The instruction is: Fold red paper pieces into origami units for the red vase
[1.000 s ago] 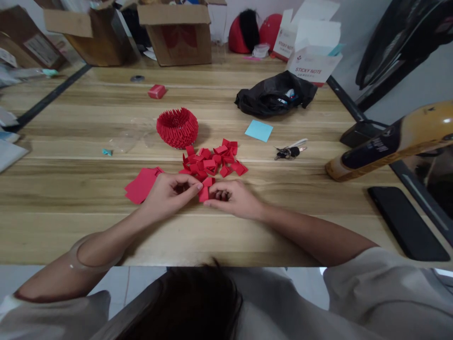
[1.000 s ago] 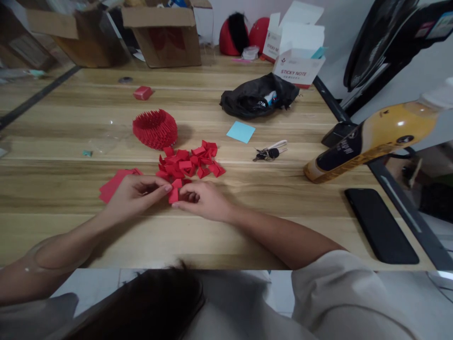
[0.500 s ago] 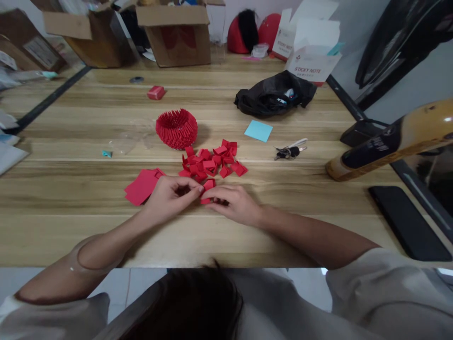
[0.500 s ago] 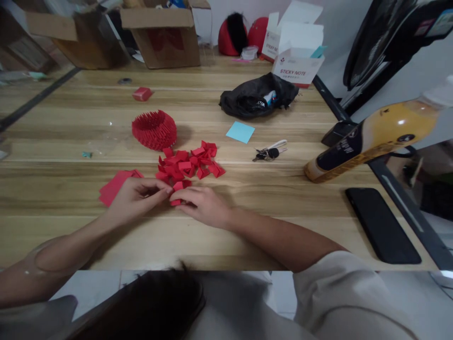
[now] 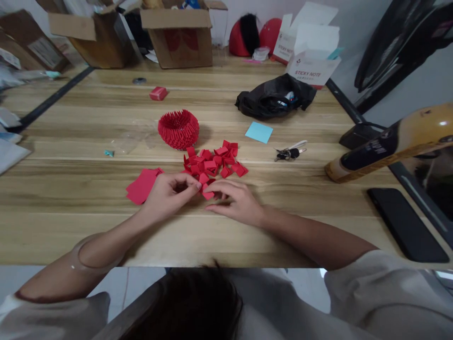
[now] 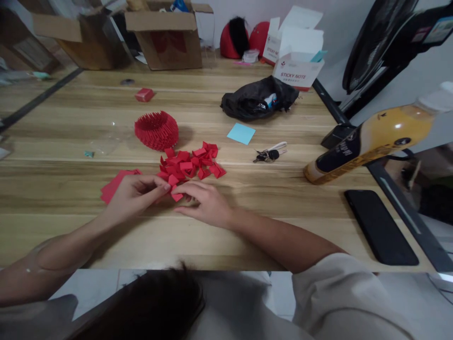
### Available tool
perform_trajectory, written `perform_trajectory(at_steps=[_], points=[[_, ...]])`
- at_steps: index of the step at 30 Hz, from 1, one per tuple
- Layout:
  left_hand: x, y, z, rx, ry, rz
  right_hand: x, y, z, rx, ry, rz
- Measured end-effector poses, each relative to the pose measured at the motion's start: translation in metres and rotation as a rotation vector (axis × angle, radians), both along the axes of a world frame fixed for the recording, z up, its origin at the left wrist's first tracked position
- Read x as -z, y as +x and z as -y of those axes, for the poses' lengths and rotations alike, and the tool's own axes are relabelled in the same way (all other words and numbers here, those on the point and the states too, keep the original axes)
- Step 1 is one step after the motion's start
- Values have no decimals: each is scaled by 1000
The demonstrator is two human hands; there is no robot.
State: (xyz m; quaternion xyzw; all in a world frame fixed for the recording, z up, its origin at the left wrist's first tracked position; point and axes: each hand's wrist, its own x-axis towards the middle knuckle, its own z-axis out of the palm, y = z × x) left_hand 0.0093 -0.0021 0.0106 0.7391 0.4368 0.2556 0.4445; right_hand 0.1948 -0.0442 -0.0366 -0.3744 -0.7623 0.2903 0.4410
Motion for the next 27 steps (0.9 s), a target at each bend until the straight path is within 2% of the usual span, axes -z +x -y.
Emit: perform_trajectory(at_steps=[7, 12, 17, 22, 27], points=[[2, 2, -1, 65, -67, 30, -4, 0, -1, 9, 8, -37], [0, 2, 0, 88, -102, 49, -3, -1, -4, 74, -219, -175], [0, 4, 3, 100, -139, 59, 1, -3, -8, 54, -389, -383], [3, 3, 3, 102, -128, 47, 0, -5, -8, 68, -422, -447], [5, 2, 1, 120, -141, 14, 2, -4, -8, 60, -415, -421]])
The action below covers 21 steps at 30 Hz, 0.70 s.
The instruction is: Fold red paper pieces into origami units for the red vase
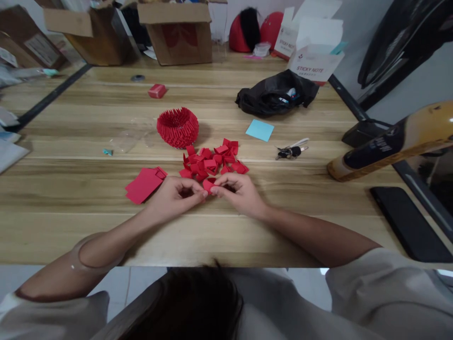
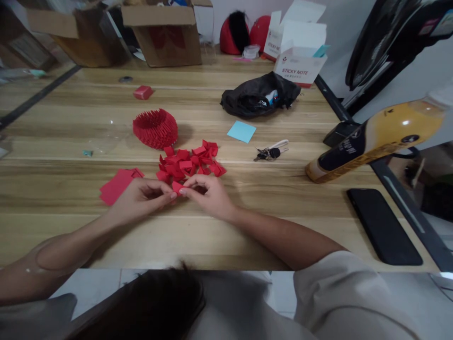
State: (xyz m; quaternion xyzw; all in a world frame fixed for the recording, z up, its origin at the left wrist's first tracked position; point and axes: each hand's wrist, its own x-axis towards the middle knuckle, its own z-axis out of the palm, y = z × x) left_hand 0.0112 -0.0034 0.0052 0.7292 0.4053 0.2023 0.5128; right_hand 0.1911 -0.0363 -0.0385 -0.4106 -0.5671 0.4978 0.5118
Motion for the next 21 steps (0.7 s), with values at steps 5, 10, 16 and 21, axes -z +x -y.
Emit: perform_trajectory(at_steps=[5, 10, 16, 21], points=[[0, 0, 0, 27, 5, -8, 0, 1, 0, -8, 21, 41], [-2, 2, 1, -22, 8, 13, -2, 1, 0, -34, 19, 10], [-1, 1, 1, -10, 4, 8, -2, 0, 0, -35, -23, 16], [2, 0, 0, 12, 7, -18, -3, 0, 0, -22, -21, 39]])
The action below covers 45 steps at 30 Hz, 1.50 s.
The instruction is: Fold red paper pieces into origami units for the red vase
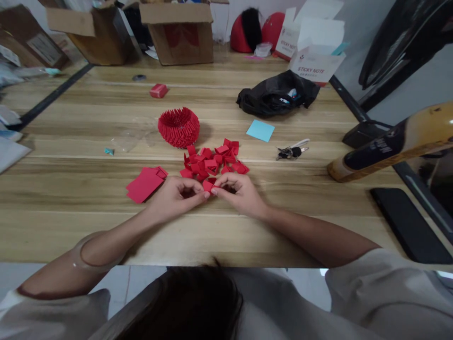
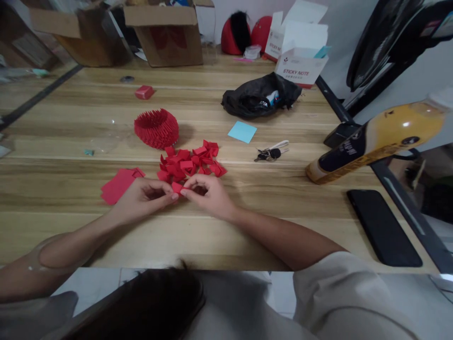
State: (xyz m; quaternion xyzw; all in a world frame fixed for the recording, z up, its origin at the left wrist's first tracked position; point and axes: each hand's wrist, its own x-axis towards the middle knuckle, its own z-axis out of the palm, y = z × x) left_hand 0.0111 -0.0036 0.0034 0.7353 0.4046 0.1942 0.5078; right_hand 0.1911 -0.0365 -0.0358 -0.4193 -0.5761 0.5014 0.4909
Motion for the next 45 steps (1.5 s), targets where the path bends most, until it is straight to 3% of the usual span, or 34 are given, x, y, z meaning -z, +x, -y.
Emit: perform_trajectory(at_steps=[7, 14, 30, 39, 45], points=[[-1, 0, 0, -5, 20, -14, 0, -1, -1, -22, -30, -21], [-1, 0, 1, 36, 57, -56, -3, 4, -2, -132, 41, 150], [2, -2, 2, 76, 147, -77, 1, 3, -3, -72, -10, 123], [-3, 2, 4, 13, 1, 130, 0, 3, -2, -56, 14, 137], [-3, 0, 0, 7, 132, 116, 4, 1, -3, -24, -14, 20]])
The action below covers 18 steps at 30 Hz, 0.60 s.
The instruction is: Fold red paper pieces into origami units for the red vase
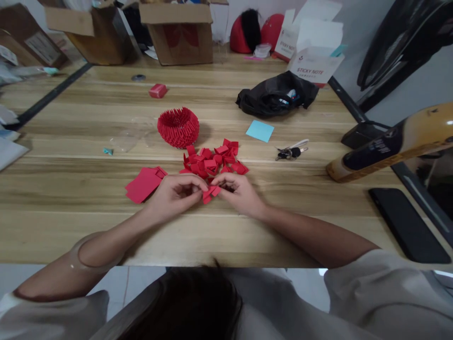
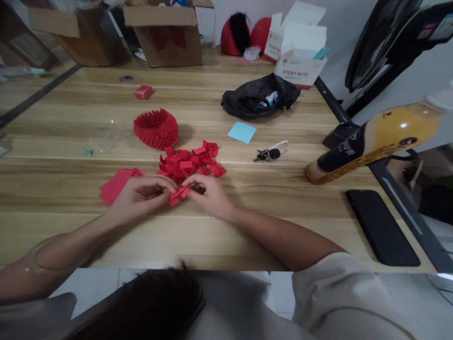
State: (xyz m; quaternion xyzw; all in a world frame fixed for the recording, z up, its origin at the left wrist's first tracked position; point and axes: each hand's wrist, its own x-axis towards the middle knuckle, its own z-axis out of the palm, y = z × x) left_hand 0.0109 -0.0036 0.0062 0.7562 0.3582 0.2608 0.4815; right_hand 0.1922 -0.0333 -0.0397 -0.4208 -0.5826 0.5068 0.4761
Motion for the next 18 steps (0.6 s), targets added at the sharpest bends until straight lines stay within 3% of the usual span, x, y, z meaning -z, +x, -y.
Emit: perform_trajectory(at_steps=[4, 11, 18], points=[[-1, -1, -3, -3, 161, -29, 2, 0, 0, 7, -6, -5], [-1, -1, -3, -45, 177, -39, -2, 2, 0, 16, 0, 37], [0, 2, 0, -46, -12, 37, -2, 2, 0, -27, 63, 129]])
